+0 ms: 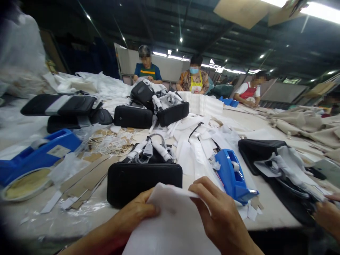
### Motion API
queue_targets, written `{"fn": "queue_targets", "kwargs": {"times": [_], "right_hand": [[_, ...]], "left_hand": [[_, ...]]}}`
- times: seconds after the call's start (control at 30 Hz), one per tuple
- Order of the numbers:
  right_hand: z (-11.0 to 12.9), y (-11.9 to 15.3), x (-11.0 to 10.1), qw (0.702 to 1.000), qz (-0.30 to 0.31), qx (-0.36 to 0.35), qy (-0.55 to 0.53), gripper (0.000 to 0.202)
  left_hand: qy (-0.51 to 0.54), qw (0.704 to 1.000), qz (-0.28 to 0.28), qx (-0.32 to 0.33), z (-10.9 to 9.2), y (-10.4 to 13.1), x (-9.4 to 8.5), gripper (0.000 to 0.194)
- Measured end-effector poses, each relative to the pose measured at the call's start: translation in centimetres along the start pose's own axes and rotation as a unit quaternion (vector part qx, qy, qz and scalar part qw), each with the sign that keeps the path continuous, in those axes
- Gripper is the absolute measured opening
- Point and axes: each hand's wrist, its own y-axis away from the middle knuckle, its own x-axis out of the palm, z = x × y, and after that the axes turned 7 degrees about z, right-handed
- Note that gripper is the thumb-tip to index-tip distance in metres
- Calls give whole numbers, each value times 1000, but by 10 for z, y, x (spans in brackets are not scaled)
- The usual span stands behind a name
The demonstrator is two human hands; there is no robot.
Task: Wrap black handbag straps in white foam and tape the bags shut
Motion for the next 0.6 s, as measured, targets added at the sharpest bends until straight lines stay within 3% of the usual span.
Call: {"fn": "queue_targets", "kwargs": {"times": [0.07, 0.17, 0.23, 0.33, 0.43, 0.5, 0.53, 0.6], "right_hand": [[14, 4, -3, 999, -1, -31, 11, 26], [31, 8, -4, 998, 28, -48, 1, 70], [36, 10, 1, 997, 57, -54, 2, 83], [29, 10, 11, 997, 31, -66, 40, 76], [13, 4, 12, 996, -58, -49, 52, 58], [0, -5, 4, 994, -99, 8, 33, 38], [-6, -10, -2, 993, -109, 48, 18, 29], [-21, -23, -13, 985, -106, 136, -14, 23]], "left_hand": [[26, 999, -15, 11, -6, -4, 1, 49], [55, 997, -33, 31, -12, -12, 7, 43], [70, 996, -32, 44, -16, -16, 14, 39], [55, 997, -2, 60, -27, -18, 23, 37], [-38, 991, 123, 37, -55, -18, 20, 36], [-187, 962, 200, 23, -83, -24, 7, 39], [-291, 933, 207, 28, -98, -32, -3, 42], [-508, 843, 149, 95, -125, -53, -26, 36]]}}
